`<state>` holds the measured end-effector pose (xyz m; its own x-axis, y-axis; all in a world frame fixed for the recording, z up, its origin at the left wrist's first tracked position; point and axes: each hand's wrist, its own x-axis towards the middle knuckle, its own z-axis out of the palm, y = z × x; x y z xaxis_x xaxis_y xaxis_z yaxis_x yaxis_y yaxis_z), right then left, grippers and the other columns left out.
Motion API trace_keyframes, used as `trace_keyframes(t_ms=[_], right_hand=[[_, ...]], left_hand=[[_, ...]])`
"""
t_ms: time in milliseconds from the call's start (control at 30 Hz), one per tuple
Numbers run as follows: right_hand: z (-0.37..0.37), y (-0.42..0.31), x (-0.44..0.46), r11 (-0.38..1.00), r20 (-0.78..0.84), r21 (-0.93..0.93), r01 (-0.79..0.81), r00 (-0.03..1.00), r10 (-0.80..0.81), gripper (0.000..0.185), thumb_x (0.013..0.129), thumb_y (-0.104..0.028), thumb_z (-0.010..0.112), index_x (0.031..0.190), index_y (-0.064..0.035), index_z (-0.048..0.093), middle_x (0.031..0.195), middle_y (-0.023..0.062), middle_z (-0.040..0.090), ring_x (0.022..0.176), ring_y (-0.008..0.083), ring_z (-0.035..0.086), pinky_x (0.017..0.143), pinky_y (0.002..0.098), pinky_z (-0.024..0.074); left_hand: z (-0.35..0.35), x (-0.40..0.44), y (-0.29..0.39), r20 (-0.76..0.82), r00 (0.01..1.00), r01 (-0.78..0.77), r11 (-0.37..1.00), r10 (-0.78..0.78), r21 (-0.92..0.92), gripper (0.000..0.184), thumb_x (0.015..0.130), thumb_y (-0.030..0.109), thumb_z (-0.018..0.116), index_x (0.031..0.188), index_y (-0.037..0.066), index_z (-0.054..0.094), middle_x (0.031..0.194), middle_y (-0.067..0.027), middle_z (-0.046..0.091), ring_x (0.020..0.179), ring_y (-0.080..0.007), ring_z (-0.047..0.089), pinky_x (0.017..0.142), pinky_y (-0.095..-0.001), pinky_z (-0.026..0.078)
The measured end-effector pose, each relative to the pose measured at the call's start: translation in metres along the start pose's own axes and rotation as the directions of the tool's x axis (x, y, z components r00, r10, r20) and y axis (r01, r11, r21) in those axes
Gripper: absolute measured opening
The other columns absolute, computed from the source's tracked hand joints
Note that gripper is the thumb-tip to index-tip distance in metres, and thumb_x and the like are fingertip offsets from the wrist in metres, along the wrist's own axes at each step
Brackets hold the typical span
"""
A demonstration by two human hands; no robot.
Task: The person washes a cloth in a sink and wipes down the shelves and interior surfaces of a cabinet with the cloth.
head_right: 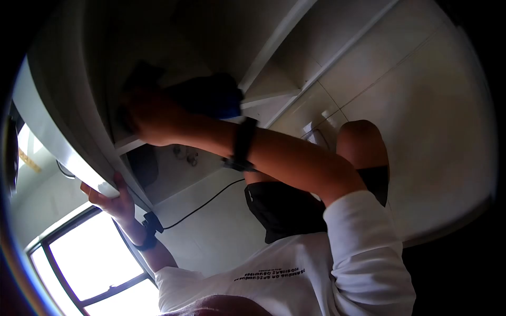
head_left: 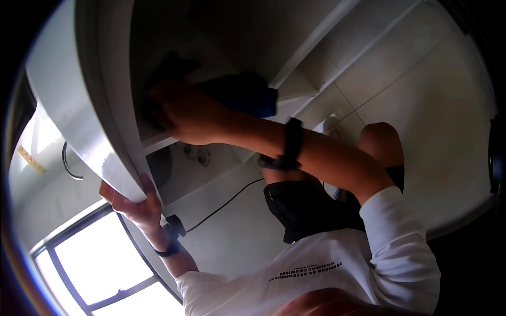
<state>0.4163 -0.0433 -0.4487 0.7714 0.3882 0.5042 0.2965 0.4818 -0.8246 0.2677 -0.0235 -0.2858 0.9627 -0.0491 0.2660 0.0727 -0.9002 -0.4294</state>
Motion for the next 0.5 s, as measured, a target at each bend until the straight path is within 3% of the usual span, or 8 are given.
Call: trace_keyframes(t_ms=[67, 100, 167, 300, 367, 400, 467, 500], right_hand=[[0.009, 0.009, 0.036, 0.987, 0.469, 0.006, -0.159, 0.872, 0.137, 0.042, 0.088, -0.026, 0.052, 0.118, 0.0028, 0.051, 0.111, 0.0237, 0.057, 0.104, 0.037, 0.056, 0.089, 0.0475, 0.0439], [0.015, 0.016, 0.049, 0.989, 0.465, 0.002, -0.151, 0.875, 0.132, 0.042, 0.088, -0.026, 0.052, 0.118, 0.0028, 0.051, 0.111, 0.0237, 0.057, 0.104, 0.037, 0.056, 0.089, 0.0475, 0.0439], [0.022, 0.041, 0.077, 0.968, 0.528, -0.201, 0.153, 0.849, -0.025, 0.035, 0.091, -0.021, 0.046, 0.114, 0.0017, 0.058, 0.114, 0.0219, 0.058, 0.103, 0.0355, 0.056, 0.092, 0.047, 0.0429], [-0.016, 0.104, 0.072, 0.998, 0.585, -0.031, -0.062, 0.808, 0.068, 0.034, 0.09, -0.028, 0.048, 0.114, -0.009, 0.063, 0.123, 0.0134, 0.058, 0.118, 0.0252, 0.051, 0.103, 0.0387, 0.034], [-0.028, 0.114, 0.065, 0.95, 0.441, -0.22, 0.222, 0.891, -0.106, 0.031, 0.091, -0.025, 0.048, 0.113, -0.0106, 0.064, 0.125, 0.0075, 0.057, 0.12, 0.0226, 0.049, 0.106, 0.0345, 0.0316], [-0.017, 0.127, 0.066, 0.951, 0.443, -0.216, 0.221, 0.89, -0.106, 0.031, 0.091, -0.025, 0.048, 0.113, -0.0106, 0.064, 0.125, 0.0075, 0.057, 0.12, 0.0226, 0.049, 0.106, 0.0345, 0.0316], [0.02, 0.154, 0.075, 0.914, 0.475, -0.405, -0.004, 0.853, 0.214, 0.031, 0.092, -0.025, 0.046, 0.111, -0.0106, 0.065, 0.124, 0.0064, 0.058, 0.119, 0.0241, 0.05, 0.105, 0.0346, 0.0334], [0.012, 0.15, 0.067, 0.909, 0.489, -0.417, -0.009, 0.841, 0.232, 0.031, 0.092, -0.025, 0.046, 0.111, -0.0106, 0.065, 0.124, 0.0064, 0.058, 0.119, 0.0241, 0.05, 0.105, 0.0346, 0.0334]], left_hand=[[-0.006, -0.005, -0.001, -0.004, 0.997, -0.074, 0.997, 0.074, 0.02, 0.069, 0.076, 0.006, 0.068, 0.129, 0.011, 0.024, 0.115, -0.0218, 0.047, 0.1, -0.0338, 0.057, 0.081, -0.0522, 0.051], [-0.007, -0.006, 0.005, -0.019, 1.0, -0.008, 1.0, 0.008, 0.002, 0.069, 0.074, 0.006, 0.068, 0.129, 0.016, 0.027, 0.116, -0.021, 0.045, 0.103, -0.0361, 0.055, 0.08, -0.0531, 0.052], [-0.006, -0.005, 0.005, 0.005, 0.995, 0.102, 0.995, -0.102, 0.016, 0.072, 0.07, 0.006, 0.07, 0.129, 0.021, 0.03, 0.115, -0.0196, 0.044, 0.103, -0.037, 0.055, 0.079, -0.0535, 0.052], [-0.01, -0.015, 0.0, 0.026, 0.993, 0.114, 0.992, -0.116, 0.049, 0.073, 0.073, 0.008, 0.069, 0.131, 0.015, 0.026, 0.114, -0.0213, 0.046, 0.095, -0.0342, 0.059, 0.08, -0.0506, 0.052], [-0.01, -0.016, 0.001, 0.009, 0.995, 0.102, 0.992, -0.103, 0.079, 0.073, 0.076, 0.008, 0.069, 0.131, 0.011, 0.021, 0.113, -0.023, 0.048, 0.092, -0.0328, 0.061, 0.08, -0.0512, 0.053], [-0.013, -0.011, 0.007, 0.022, 0.992, 0.119, 0.99, -0.121, 0.074, 0.073, 0.076, 0.008, 0.069, 0.131, 0.011, 0.021, 0.113, -0.0227, 0.048, 0.092, -0.0326, 0.061, 0.079, -0.0507, 0.053], [-0.023, -0.014, 0.006, 0.018, 0.987, 0.157, 0.985, -0.159, 0.071, 0.073, 0.075, 0.007, 0.07, 0.13, 0.011, 0.022, 0.112, -0.0224, 0.048, 0.091, -0.0324, 0.061, 0.078, -0.0501, 0.053], [-0.025, -0.017, 0.006, 0.049, 0.989, 0.137, 0.986, -0.142, 0.1, 0.073, 0.074, 0.006, 0.07, 0.129, 0.012, 0.022, 0.113, -0.0222, 0.047, 0.091, -0.0327, 0.061, 0.078, -0.0509, 0.053]])
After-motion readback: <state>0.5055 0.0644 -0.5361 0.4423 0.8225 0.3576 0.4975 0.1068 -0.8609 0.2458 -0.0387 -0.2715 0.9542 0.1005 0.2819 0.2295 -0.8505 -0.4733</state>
